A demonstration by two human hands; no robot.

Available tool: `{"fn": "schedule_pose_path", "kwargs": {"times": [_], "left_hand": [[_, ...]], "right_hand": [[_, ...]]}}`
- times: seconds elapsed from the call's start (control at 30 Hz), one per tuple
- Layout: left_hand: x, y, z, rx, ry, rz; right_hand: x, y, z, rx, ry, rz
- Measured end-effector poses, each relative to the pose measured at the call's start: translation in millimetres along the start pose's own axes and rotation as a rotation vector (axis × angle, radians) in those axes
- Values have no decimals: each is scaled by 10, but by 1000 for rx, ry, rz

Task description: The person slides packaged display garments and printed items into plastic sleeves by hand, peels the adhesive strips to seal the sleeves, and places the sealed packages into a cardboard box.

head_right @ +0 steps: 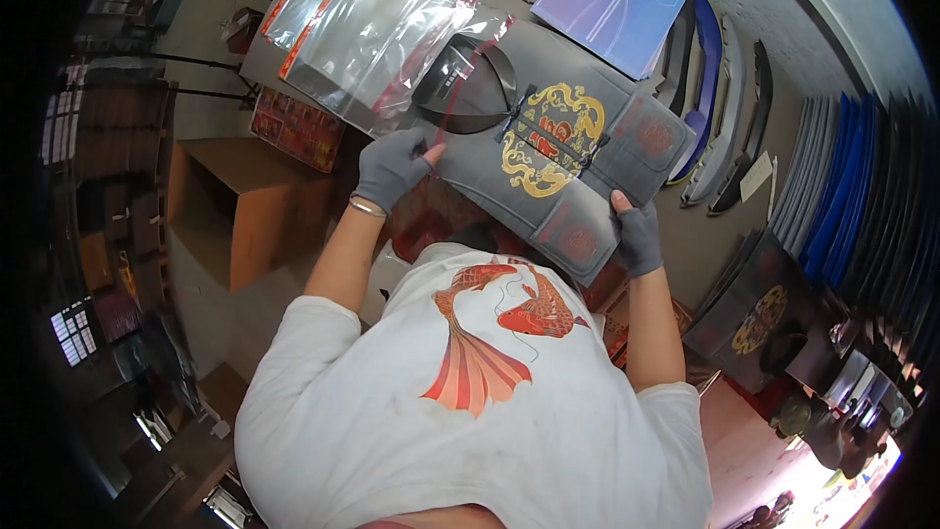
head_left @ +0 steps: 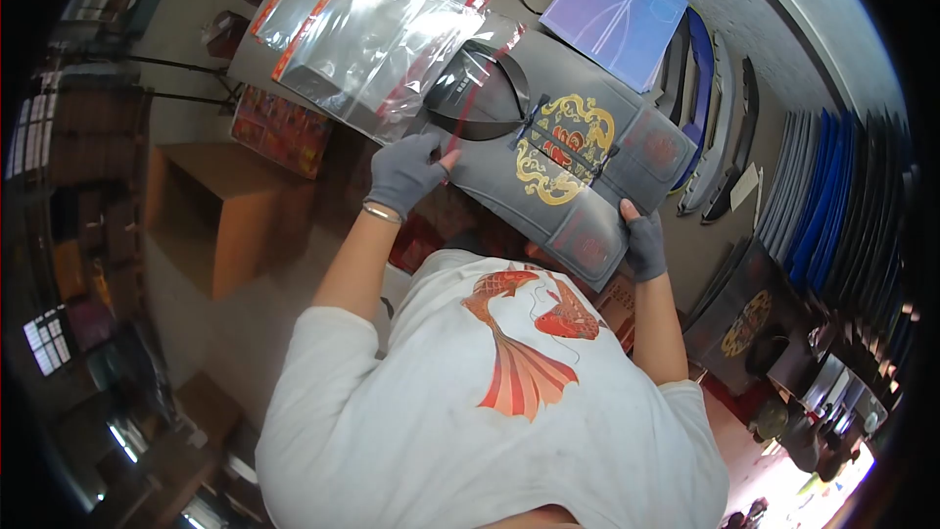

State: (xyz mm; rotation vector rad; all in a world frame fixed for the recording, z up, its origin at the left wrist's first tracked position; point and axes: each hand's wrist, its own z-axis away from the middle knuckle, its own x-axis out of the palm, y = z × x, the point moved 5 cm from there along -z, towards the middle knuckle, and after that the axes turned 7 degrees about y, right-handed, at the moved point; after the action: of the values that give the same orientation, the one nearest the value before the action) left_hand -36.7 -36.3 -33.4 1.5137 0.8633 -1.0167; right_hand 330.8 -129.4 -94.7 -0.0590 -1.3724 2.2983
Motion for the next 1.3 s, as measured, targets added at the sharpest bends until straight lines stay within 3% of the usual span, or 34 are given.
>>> {"fn": "schedule_pose_path", "kwargs": {"times": [0.23, 0.3, 0.33, 0.43, 0.5, 0.57, 0.87, 1.0, 1.1, 1.3], "left_hand": [[184, 423, -659, 45, 390, -240], [418, 371, -792, -34, 79, -268], [326, 464, -780, -42, 20, -285], [262, 500, -757, 126, 105, -288], [243, 501, -766, 98, 22, -269], [261, 544, -741, 259, -36, -338], [114, 561, -782, 278, 94, -316], [69, 591, -773, 254, 35, -310], [115, 604, -817, 267, 141, -430], [99, 666, -750, 353, -25, -426]], "right_hand": [[5, 14, -75, 19, -13, 50], [-68, 53, -142, -20, -14, 77], [-50, 31, -135, -53, -31, 49], [18, -17, -88, -48, -38, 23], [6, -17, -83, -16, -31, 25], [-27, 23, -138, -14, -35, -1], [19, -126, -185, -148, -26, 54], [-15, -123, -207, -116, -76, -3], [-15, -171, -226, -124, -28, 116], [-24, -172, -225, -152, -22, 66]]}}
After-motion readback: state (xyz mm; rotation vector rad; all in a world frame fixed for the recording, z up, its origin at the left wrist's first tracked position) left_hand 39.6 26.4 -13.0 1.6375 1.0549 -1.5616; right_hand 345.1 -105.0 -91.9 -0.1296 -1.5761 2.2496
